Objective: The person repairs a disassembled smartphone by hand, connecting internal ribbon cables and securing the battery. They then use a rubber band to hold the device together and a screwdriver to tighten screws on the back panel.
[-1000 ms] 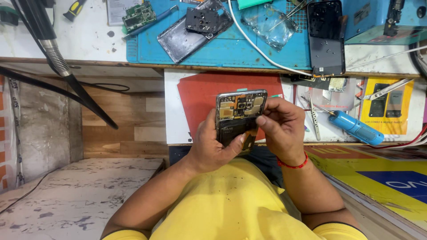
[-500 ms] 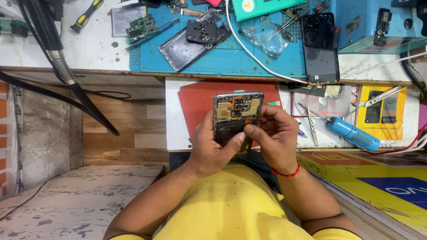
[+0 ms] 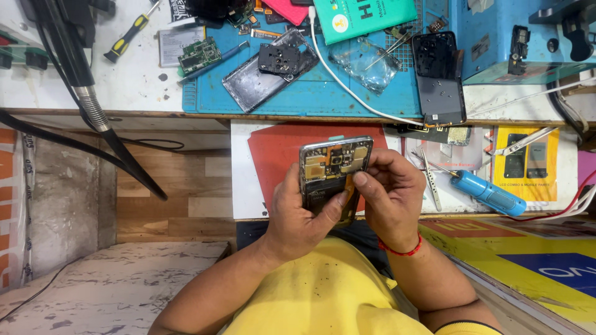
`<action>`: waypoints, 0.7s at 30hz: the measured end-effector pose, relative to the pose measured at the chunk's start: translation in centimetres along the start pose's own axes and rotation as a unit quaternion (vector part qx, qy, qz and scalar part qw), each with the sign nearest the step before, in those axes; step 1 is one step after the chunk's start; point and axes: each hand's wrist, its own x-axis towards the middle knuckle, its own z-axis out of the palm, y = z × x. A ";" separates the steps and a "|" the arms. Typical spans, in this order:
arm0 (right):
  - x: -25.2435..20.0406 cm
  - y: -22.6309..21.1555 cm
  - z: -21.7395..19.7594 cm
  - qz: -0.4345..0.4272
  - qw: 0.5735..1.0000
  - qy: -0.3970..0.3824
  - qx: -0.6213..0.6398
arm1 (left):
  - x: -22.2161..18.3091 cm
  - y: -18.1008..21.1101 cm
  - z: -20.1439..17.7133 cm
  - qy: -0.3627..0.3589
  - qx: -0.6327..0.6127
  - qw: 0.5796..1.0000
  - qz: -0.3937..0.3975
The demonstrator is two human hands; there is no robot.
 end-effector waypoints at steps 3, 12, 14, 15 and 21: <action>-0.1 0.3 0.1 -0.018 1.000 0.018 -0.014 | 0.1 0.2 0.1 0.002 0.009 1.000 0.001; -0.8 0.4 0.0 -0.052 0.991 0.036 -0.116 | 0.2 0.6 0.5 0.020 0.032 0.999 0.008; -0.8 0.2 0.2 -0.049 0.990 0.043 -0.122 | 0.3 0.6 0.6 0.021 0.020 1.000 0.012; -0.7 0.1 0.2 -0.051 0.995 0.028 -0.084 | 0.3 0.7 0.5 0.024 0.020 0.999 0.015; -0.7 -0.2 -0.3 -0.024 0.999 -0.002 -0.026 | 0.2 0.3 0.5 0.015 0.007 0.999 0.028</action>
